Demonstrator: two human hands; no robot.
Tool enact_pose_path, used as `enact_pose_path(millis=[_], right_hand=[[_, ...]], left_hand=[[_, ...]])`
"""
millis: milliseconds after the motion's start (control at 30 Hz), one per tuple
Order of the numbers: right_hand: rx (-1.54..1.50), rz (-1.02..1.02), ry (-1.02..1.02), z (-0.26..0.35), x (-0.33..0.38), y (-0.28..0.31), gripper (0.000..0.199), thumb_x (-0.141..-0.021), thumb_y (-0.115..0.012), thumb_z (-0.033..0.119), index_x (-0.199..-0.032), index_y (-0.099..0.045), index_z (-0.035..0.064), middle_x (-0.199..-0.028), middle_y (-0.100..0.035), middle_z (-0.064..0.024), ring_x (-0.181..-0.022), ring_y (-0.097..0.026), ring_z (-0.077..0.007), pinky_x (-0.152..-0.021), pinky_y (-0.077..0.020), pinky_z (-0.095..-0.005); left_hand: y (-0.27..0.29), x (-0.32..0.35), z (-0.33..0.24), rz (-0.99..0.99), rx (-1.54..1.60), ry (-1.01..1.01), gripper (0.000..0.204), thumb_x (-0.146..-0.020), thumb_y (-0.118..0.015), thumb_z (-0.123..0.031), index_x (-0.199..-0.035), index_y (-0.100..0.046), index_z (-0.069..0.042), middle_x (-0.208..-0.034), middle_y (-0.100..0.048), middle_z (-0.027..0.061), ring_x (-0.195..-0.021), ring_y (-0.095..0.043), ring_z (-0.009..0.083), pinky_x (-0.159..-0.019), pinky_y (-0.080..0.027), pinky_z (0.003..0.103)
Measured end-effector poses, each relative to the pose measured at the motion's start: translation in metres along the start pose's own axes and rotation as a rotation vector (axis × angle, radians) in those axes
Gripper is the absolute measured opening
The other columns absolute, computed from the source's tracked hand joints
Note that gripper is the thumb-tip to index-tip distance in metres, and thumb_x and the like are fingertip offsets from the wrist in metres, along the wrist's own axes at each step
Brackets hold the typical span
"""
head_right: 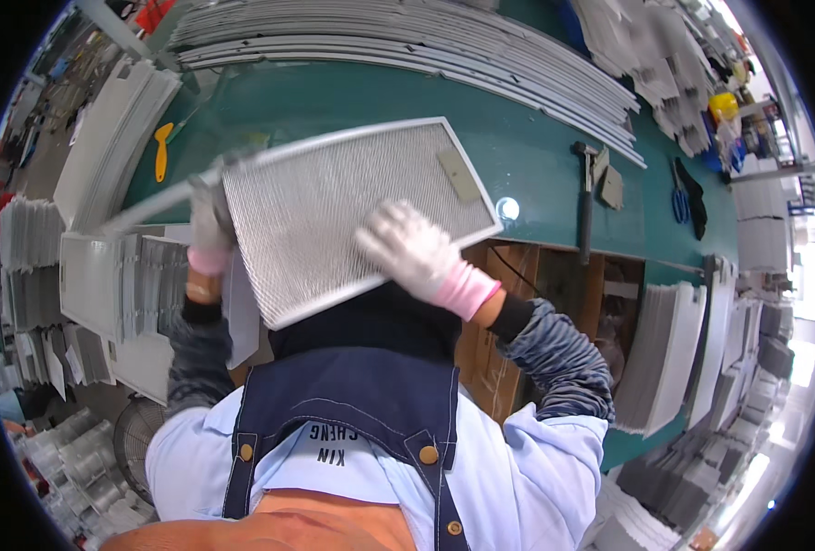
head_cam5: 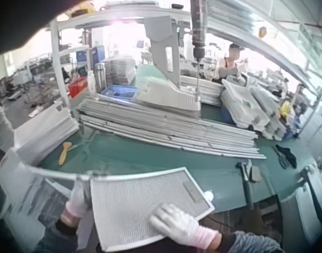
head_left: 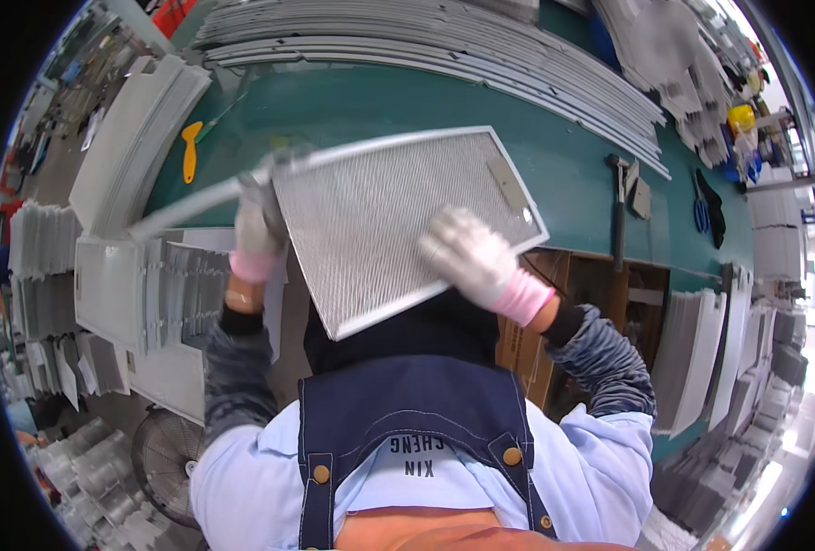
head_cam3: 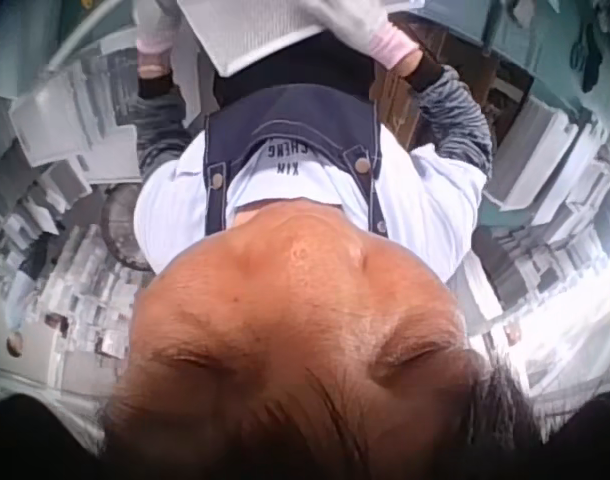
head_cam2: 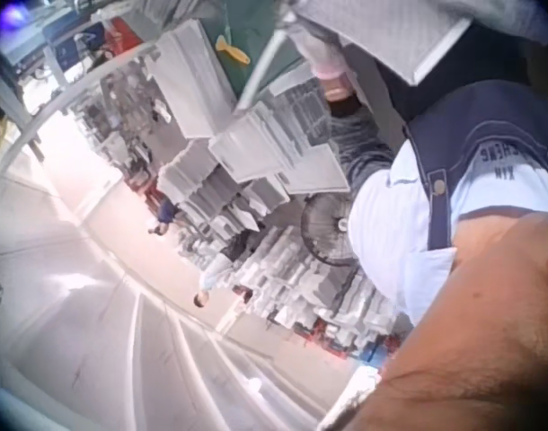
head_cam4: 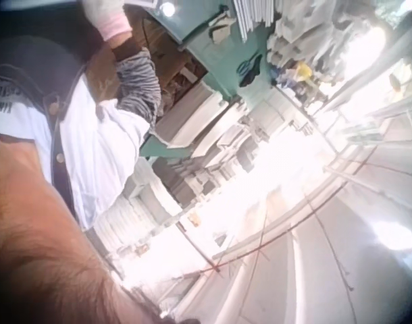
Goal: The person is assembling metal mesh filters for kitchen range hoods, attaching frames and using a drill to secure components.
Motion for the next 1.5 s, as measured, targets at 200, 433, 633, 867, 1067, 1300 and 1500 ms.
enact_pose_path(millis=[200,433,633,867,1067,1300,1500], right_hand=[[-0.651,-0.346,-0.443,-0.040,-0.087,0.144,0.024,-0.086,-0.073,0.008,-0.107,-0.068,-0.0029,-0.090,-0.073,-0.0087,-0.084,-0.069,-0.0169,-0.072,-0.0549,-0.0275],[-1.124,-0.680,-0.572,-0.123,-0.004,0.034,0.058,-0.081,-0.081,0.036,-0.118,-0.062,-0.0035,-0.110,-0.067,-0.0082,-0.104,-0.060,-0.0151,-0.088,-0.0486,-0.0306],[-0.895,-0.229,-0.669,-0.061,-0.065,0.096,0.032,-0.088,-0.073,0.012,-0.113,-0.064,-0.0057,-0.100,-0.070,-0.0060,-0.090,-0.064,-0.0144,-0.081,-0.0511,-0.0279],[-1.424,-0.366,-0.838,-0.035,-0.091,0.067,0.022,-0.088,-0.066,0.009,-0.106,-0.067,-0.0036,-0.093,-0.070,-0.0056,-0.077,-0.065,-0.0134,-0.072,-0.0519,-0.0276],[-1.335,-0.314,-0.816,-0.016,-0.089,0.079,0.023,-0.088,-0.066,0.009,-0.106,-0.067,-0.0048,-0.094,-0.069,-0.0035,-0.078,-0.062,-0.0115,-0.071,-0.0493,-0.0256],[-1.314,-0.286,-0.720,0.016,-0.092,0.091,0.022,-0.089,-0.067,0.009,-0.105,-0.065,-0.0050,-0.088,-0.066,0.0013,-0.079,-0.059,-0.0082,-0.071,-0.0485,-0.0237],[-1.058,-0.708,-0.603,0.011,-0.064,0.073,0.054,-0.087,-0.060,0.001,-0.135,-0.039,-0.0060,-0.107,-0.055,-0.0084,-0.097,-0.054,-0.0123,-0.088,-0.0451,-0.0280]], left_hand=[[-0.012,-0.070,-0.161,-0.534,-1.410,-1.097,0.031,-0.086,-0.059,-0.006,-0.117,-0.056,0.000,-0.113,-0.059,0.0147,-0.083,-0.062,0.0313,-0.071,-0.051,0.042],[-0.147,-0.048,-0.207,-0.012,-0.534,-0.890,0.029,-0.088,-0.072,-0.023,-0.096,-0.055,-0.002,-0.070,-0.061,0.0162,-0.064,-0.066,0.0327,-0.055,-0.052,0.039],[-0.054,-0.063,-0.157,-0.215,-0.400,-0.532,0.032,-0.092,-0.067,-0.030,-0.094,-0.057,0.000,-0.068,-0.054,0.0122,-0.066,-0.058,0.0166,-0.063,-0.049,0.032],[-0.034,-0.021,-0.099,-0.147,-0.529,-0.020,0.048,-0.087,-0.074,-0.021,-0.122,-0.054,0.005,-0.085,-0.063,0.0076,-0.077,-0.054,0.0115,-0.073,-0.048,0.028],[-0.012,-0.046,-0.189,0.190,-0.672,0.007,0.106,-0.075,-0.080,-0.009,-0.154,-0.011,0.001,-0.075,-0.065,0.0102,-0.064,-0.060,0.0147,-0.060,-0.051,0.029],[-0.072,-0.091,-0.214,1.092,-0.828,-0.324,0.071,-0.077,-0.074,-0.007,-0.143,-0.047,-0.003,-0.093,-0.070,0.0133,-0.085,-0.066,0.0157,-0.082,-0.052,0.030],[-0.113,-0.084,-0.201,0.919,-0.744,-0.269,0.035,-0.083,-0.072,-0.012,-0.114,-0.067,0.003,-0.086,-0.068,0.0133,-0.075,-0.063,0.0182,-0.074,-0.051,0.031]])
Point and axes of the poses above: each hand's wrist, its own x-axis away from the middle knuckle, its own y-axis out of the back of the hand, z = x × y, the point moved 1 cm from there along -x, towards the middle knuckle
